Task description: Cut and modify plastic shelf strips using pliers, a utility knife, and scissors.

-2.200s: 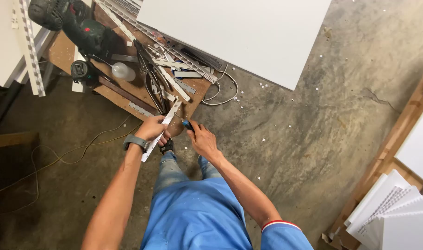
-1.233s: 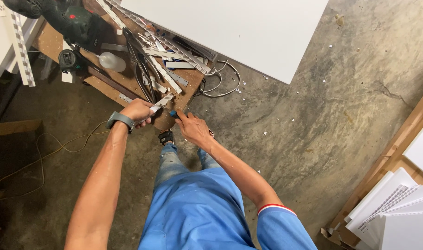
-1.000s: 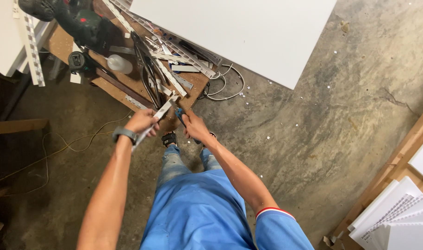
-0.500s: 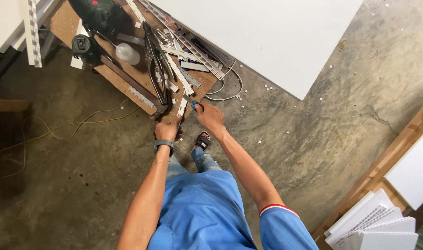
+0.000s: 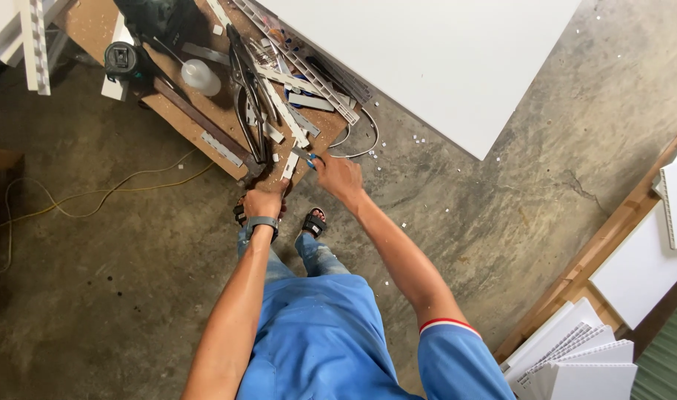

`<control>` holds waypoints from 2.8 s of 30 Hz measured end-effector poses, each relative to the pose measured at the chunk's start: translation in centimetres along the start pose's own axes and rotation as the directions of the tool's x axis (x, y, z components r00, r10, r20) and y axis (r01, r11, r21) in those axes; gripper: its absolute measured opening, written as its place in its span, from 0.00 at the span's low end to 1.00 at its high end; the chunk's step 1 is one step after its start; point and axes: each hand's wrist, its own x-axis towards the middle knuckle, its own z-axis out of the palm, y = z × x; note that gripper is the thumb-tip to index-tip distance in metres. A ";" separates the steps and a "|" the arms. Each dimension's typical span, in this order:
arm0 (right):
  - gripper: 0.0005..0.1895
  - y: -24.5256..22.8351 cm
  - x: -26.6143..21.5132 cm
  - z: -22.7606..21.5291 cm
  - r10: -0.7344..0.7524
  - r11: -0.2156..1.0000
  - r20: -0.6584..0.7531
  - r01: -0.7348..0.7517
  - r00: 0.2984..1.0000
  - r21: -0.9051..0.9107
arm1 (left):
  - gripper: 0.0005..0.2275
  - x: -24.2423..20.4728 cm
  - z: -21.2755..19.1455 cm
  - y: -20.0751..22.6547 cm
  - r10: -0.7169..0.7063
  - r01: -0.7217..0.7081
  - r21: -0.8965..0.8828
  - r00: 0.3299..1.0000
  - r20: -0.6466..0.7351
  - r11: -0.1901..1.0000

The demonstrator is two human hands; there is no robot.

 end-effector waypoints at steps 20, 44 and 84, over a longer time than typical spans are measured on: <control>0.21 1.1 0.0 2.3 -0.037 0.998 0.003 0.037 0.999 -0.051 | 0.22 3.2 0.9 -3.3 0.049 -0.049 -0.024 0.999 -0.018 0.999; 0.22 1.0 0.0 3.5 -0.028 1.000 -0.002 0.029 1.000 0.007 | 0.19 2.9 0.2 -2.9 0.070 -0.064 -0.112 0.996 0.047 0.992; 0.26 1.3 -3.1 5.5 -0.165 0.894 -0.010 0.145 0.986 -0.424 | 0.13 4.3 -3.5 -3.8 0.141 -0.074 -0.294 0.967 0.214 0.953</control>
